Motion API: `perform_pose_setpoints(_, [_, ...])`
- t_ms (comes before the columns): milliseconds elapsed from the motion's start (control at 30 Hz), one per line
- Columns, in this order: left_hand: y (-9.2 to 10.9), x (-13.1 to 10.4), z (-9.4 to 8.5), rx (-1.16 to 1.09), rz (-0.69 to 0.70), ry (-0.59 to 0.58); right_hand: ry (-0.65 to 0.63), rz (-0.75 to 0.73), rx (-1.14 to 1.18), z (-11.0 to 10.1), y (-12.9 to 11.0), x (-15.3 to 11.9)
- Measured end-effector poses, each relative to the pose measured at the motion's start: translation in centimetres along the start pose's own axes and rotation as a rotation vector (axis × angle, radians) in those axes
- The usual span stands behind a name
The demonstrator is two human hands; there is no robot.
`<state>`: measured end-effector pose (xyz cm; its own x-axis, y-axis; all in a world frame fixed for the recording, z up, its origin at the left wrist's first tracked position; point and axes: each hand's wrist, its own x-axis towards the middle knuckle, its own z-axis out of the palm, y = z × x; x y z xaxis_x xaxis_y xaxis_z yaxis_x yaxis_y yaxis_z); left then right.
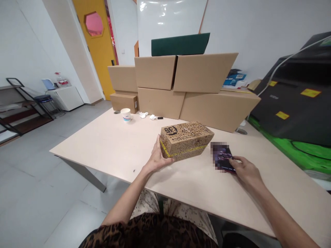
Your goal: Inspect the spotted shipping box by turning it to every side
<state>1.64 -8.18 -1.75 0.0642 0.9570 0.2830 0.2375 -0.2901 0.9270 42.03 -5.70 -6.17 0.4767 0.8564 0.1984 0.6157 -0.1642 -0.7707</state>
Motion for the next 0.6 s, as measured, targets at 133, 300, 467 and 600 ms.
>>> perform_pose_setpoints(133, [1.9, 1.1, -1.0, -0.004, 0.099, 0.033, -0.036, -0.051, -0.213, -0.8, -1.4, -0.6])
perform_pose_setpoints(300, [7.1, 3.1, -2.8, 0.11, 0.376, 0.036, 0.016, -0.114, 0.143, 0.0, -5.5, -1.8])
perform_pose_setpoints(467, [8.1, 4.8, -1.8, 0.02, 0.467, -0.061, -0.028, -0.054, 0.667, 3.0, -10.1, -2.2])
perform_pose_setpoints(600, [5.0, 5.3, 0.3, -0.045, 0.285, -0.179, -0.083, 0.003, 0.904, 5.3, -12.5, -2.4])
